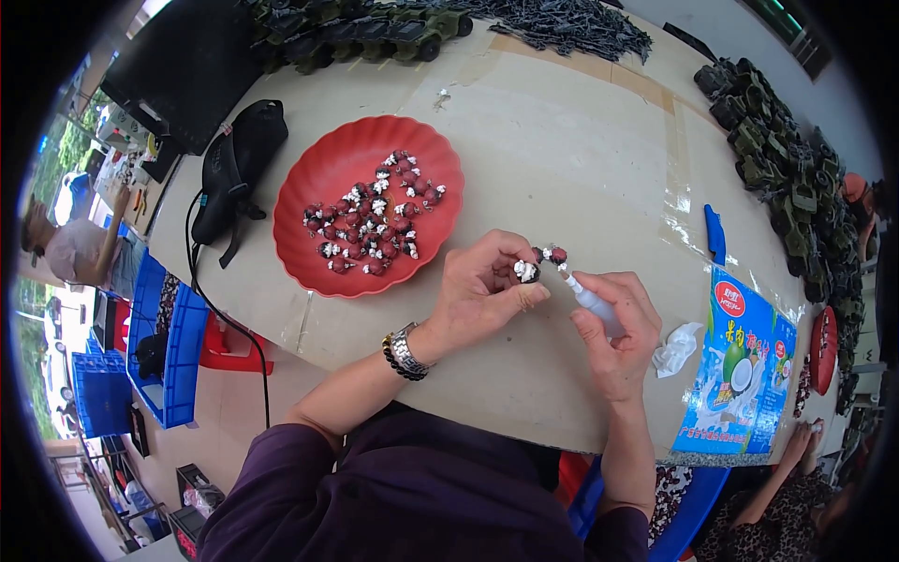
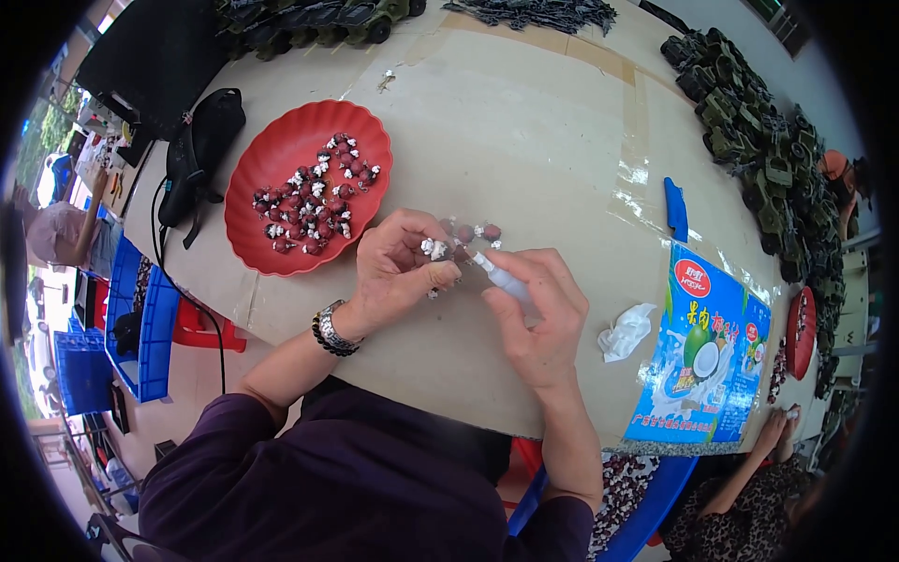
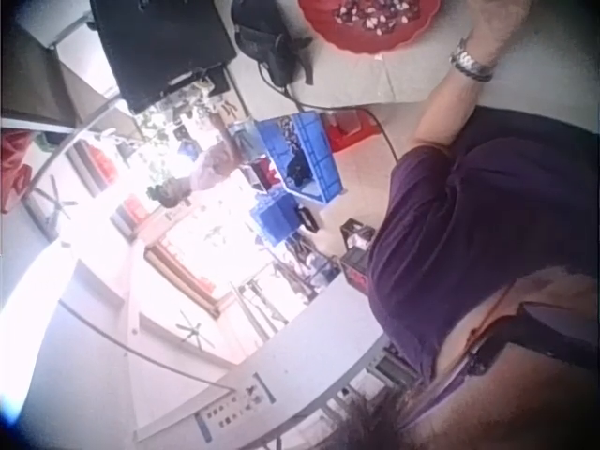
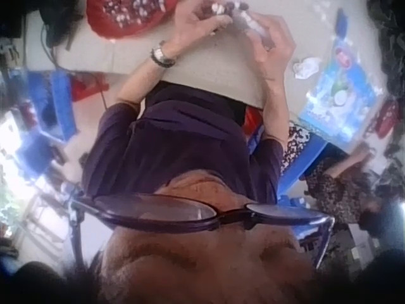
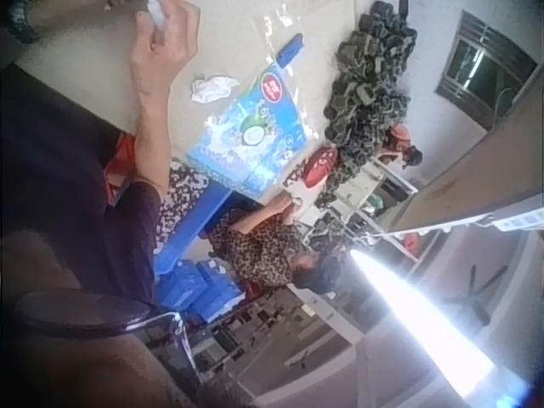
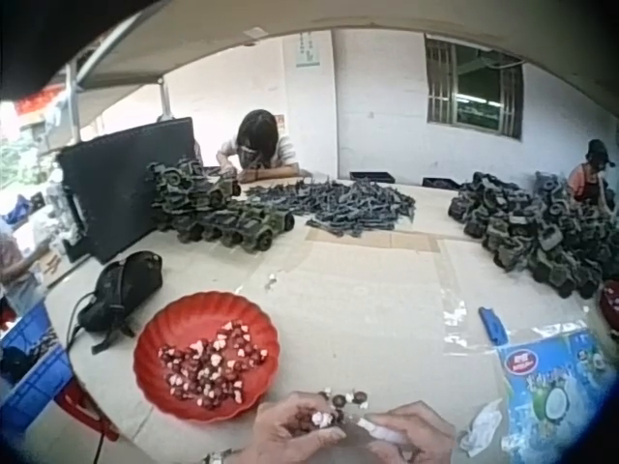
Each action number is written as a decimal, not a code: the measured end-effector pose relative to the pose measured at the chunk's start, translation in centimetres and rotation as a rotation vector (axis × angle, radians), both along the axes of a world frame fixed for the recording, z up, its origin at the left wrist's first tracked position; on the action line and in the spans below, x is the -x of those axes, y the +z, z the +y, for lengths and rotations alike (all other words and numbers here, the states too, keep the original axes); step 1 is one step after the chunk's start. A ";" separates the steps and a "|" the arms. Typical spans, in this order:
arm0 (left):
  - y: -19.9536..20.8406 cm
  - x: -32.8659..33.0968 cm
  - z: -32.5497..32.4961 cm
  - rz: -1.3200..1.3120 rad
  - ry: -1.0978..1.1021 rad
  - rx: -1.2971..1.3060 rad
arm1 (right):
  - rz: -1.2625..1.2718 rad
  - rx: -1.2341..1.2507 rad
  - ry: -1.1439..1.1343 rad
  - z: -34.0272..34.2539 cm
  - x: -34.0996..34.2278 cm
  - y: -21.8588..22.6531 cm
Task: The person attaches plastic flowers to figurine parts using a glue bottle at a factory workstation.
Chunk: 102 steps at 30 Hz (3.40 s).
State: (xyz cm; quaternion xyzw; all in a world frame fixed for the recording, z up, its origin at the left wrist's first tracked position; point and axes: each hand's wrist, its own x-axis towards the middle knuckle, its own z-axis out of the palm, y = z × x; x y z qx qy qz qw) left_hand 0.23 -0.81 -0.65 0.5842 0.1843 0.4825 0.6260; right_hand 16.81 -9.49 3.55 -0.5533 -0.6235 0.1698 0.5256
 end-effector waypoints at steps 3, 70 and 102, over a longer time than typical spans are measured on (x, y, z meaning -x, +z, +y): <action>-0.3 0.5 0.2 0.077 -0.070 -0.028 | 0.102 0.042 -0.017 0.0 -0.2 -0.2; -0.2 -0.2 -1.5 0.141 -0.017 -0.034 | 0.646 0.090 0.134 0.6 -2.6 -1.5; 0.1 -0.5 -1.1 0.120 -0.025 -0.078 | 0.699 0.215 0.124 0.7 -2.7 -1.2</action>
